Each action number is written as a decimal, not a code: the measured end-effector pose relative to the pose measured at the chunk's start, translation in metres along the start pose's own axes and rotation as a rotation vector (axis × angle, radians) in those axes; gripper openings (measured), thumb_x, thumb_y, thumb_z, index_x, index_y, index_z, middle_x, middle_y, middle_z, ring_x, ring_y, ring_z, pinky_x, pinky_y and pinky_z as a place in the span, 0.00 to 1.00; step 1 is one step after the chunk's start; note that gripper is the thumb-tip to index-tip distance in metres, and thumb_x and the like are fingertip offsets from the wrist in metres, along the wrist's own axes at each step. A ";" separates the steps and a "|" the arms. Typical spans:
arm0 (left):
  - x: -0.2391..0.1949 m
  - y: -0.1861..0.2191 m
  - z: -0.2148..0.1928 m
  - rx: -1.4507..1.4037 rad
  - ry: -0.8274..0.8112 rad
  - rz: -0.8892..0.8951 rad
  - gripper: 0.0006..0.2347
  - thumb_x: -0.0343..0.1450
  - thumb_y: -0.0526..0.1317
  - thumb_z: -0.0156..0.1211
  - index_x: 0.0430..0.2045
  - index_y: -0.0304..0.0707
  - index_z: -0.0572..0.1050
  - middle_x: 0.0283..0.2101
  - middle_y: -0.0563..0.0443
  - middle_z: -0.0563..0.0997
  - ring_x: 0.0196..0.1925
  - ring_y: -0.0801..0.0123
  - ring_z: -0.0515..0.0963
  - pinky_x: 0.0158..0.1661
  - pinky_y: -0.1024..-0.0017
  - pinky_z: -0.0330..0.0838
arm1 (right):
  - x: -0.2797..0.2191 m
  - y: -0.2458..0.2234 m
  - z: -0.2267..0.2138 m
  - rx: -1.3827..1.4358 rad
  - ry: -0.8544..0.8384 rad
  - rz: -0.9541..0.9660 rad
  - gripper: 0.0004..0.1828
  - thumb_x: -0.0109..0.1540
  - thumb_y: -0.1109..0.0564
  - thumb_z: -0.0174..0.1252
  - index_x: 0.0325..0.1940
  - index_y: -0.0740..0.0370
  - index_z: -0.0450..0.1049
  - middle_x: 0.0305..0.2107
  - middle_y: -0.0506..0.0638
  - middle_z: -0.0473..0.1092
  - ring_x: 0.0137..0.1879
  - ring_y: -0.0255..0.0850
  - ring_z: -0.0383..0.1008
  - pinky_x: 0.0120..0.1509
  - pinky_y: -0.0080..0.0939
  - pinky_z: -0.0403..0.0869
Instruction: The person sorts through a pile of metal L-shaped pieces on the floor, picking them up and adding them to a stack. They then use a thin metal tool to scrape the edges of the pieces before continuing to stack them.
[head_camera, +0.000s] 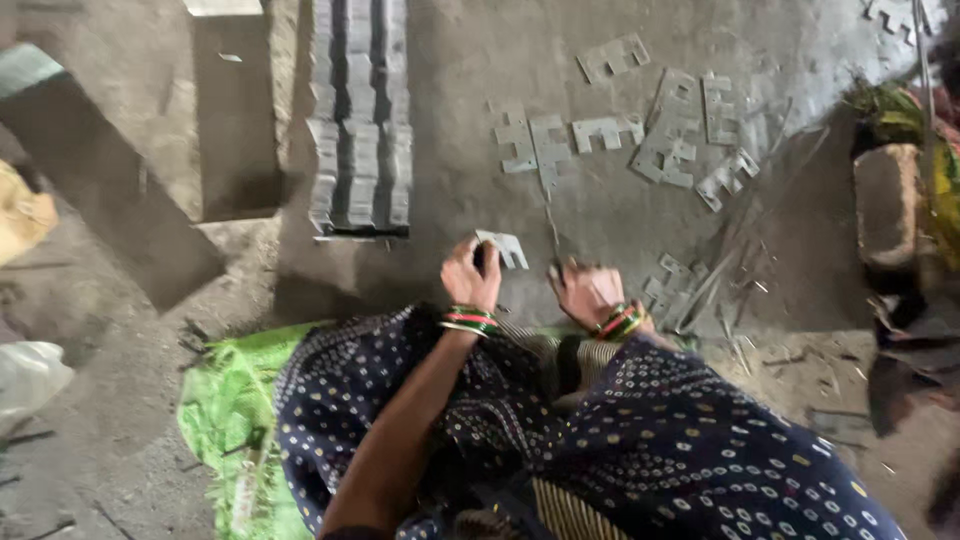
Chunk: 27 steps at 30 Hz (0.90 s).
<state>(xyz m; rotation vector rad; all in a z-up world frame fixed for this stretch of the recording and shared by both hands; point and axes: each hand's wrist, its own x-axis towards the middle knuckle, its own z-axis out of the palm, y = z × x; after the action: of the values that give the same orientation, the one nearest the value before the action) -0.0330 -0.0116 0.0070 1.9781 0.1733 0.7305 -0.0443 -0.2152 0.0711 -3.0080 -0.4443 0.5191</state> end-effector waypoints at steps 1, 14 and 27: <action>-0.004 -0.001 0.002 -0.001 -0.005 -0.009 0.07 0.69 0.41 0.63 0.34 0.37 0.81 0.36 0.39 0.83 0.35 0.45 0.83 0.37 0.56 0.76 | -0.002 0.000 0.000 0.029 0.215 -0.084 0.15 0.68 0.46 0.53 0.46 0.60 0.75 0.28 0.57 0.76 0.30 0.51 0.78 0.31 0.51 0.74; -0.001 -0.001 0.004 0.013 -0.086 -0.210 0.08 0.69 0.42 0.65 0.31 0.35 0.81 0.31 0.39 0.82 0.33 0.45 0.83 0.35 0.56 0.77 | -0.017 -0.015 -0.021 0.262 0.546 -0.216 0.15 0.65 0.49 0.56 0.47 0.63 0.75 0.29 0.56 0.76 0.30 0.48 0.78 0.31 0.49 0.75; 0.006 0.006 0.003 0.040 -0.091 -0.163 0.06 0.67 0.40 0.65 0.27 0.38 0.80 0.31 0.41 0.82 0.33 0.47 0.82 0.34 0.56 0.75 | 0.001 -0.015 0.015 0.202 0.619 -0.411 0.17 0.61 0.49 0.53 0.44 0.65 0.73 0.28 0.59 0.76 0.28 0.51 0.77 0.30 0.52 0.74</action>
<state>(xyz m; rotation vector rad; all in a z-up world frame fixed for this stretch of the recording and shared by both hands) -0.0276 -0.0142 0.0134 2.0040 0.2928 0.5353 -0.0525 -0.2002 0.0581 -2.5790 -0.8483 -0.3634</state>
